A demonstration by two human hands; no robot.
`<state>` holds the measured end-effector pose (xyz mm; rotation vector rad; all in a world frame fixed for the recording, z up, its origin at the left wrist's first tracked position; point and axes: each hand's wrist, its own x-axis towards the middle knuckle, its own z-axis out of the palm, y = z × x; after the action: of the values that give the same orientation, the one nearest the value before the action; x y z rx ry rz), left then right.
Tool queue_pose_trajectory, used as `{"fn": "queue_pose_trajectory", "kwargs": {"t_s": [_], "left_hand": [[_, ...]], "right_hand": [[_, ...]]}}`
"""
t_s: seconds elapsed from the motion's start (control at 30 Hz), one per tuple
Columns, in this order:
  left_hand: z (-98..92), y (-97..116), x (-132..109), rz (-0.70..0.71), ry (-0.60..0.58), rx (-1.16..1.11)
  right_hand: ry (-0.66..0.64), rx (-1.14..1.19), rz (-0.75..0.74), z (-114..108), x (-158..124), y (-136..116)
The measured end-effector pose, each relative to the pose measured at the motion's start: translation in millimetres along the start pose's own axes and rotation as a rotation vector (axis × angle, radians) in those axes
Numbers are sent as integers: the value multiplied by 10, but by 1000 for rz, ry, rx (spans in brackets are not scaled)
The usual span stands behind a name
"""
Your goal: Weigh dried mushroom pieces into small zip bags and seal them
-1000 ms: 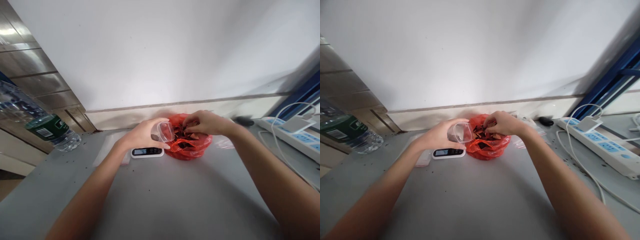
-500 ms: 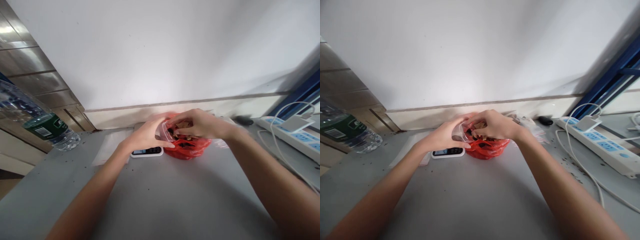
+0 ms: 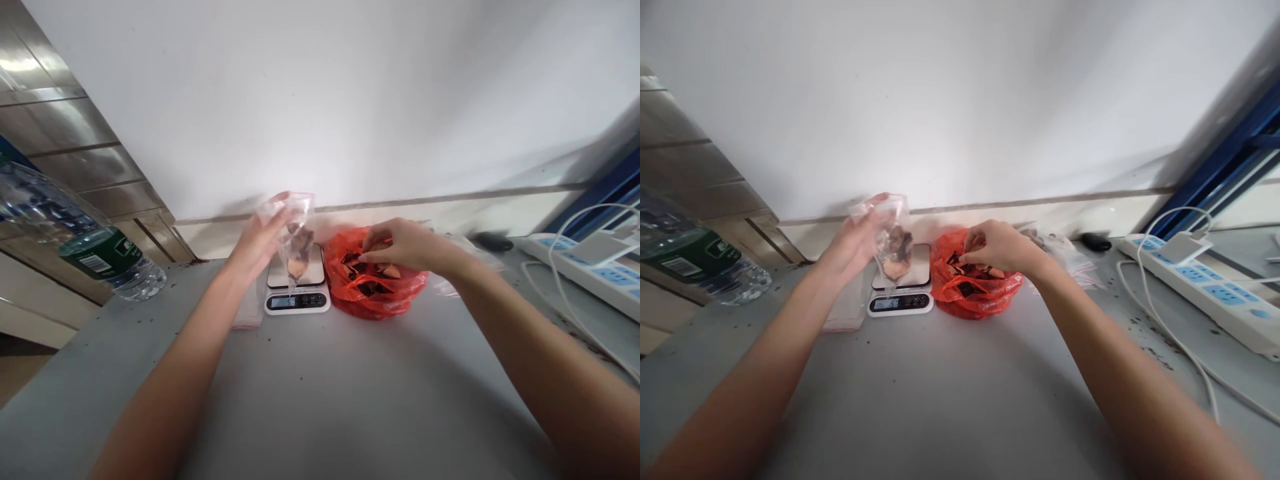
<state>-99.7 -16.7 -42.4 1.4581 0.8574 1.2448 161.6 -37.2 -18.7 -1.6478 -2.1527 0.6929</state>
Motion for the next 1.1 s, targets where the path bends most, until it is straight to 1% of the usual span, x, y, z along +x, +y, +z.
{"fn": "queue_pose_trajectory", "kwargs": {"t_s": [0.07, 0.1, 0.13, 0.17, 0.2, 0.27, 0.33, 0.37, 0.4, 0.5, 0.63, 0.73, 0.8, 0.9, 1.0, 1.1], "left_hand": [[-59, 26, -2, -1, 68, -39], [-86, 46, -13, 22, 67, 8], [-110, 72, -31, 62, 41, 94], [-131, 100, -51, 103, -18, 209], [-147, 128, -73, 132, -115, 347], [-163, 178, -111, 148, -367, 633], [-160, 208, -134, 129, -582, 858], [-155, 215, -140, 108, -654, 941], [-150, 218, -143, 83, -701, 1004], [-146, 227, -152, -8, -774, 1126], [-154, 292, -184, -62, -810, 1225], [-148, 392, -218, -155, -791, 1211], [-146, 468, -241, -212, -745, 1175], [-163, 557, -270, -236, -654, 1103], [-198, 573, -276, -214, -578, 1024], [-229, 524, -254, -138, -503, 944]], "right_hand": [[-101, -105, 17, 23, 25, 38], [-129, -141, 2, 37, 38, 62], [-139, -164, -26, 51, 51, 88], [-137, -176, -62, 65, 64, 116], [-132, -182, -101, 78, 78, 146], [-124, -200, -152, 100, 103, 202], [-118, -224, -137, 117, 123, 243], [-112, -233, -106, 122, 131, 256], [-106, -237, -69, 125, 136, 263], [-100, -271, -3, 118, 141, 263], [-120, -334, -33, 104, 139, 243], [-158, -309, -53, 110, 132, 231], [-172, -322, -52, 120, 125, 227], [-165, -352, -48, 132, 123, 236], [-135, -336, -73, 134, 132, 249], [-123, -321, -82, 125, 136, 249]]}}
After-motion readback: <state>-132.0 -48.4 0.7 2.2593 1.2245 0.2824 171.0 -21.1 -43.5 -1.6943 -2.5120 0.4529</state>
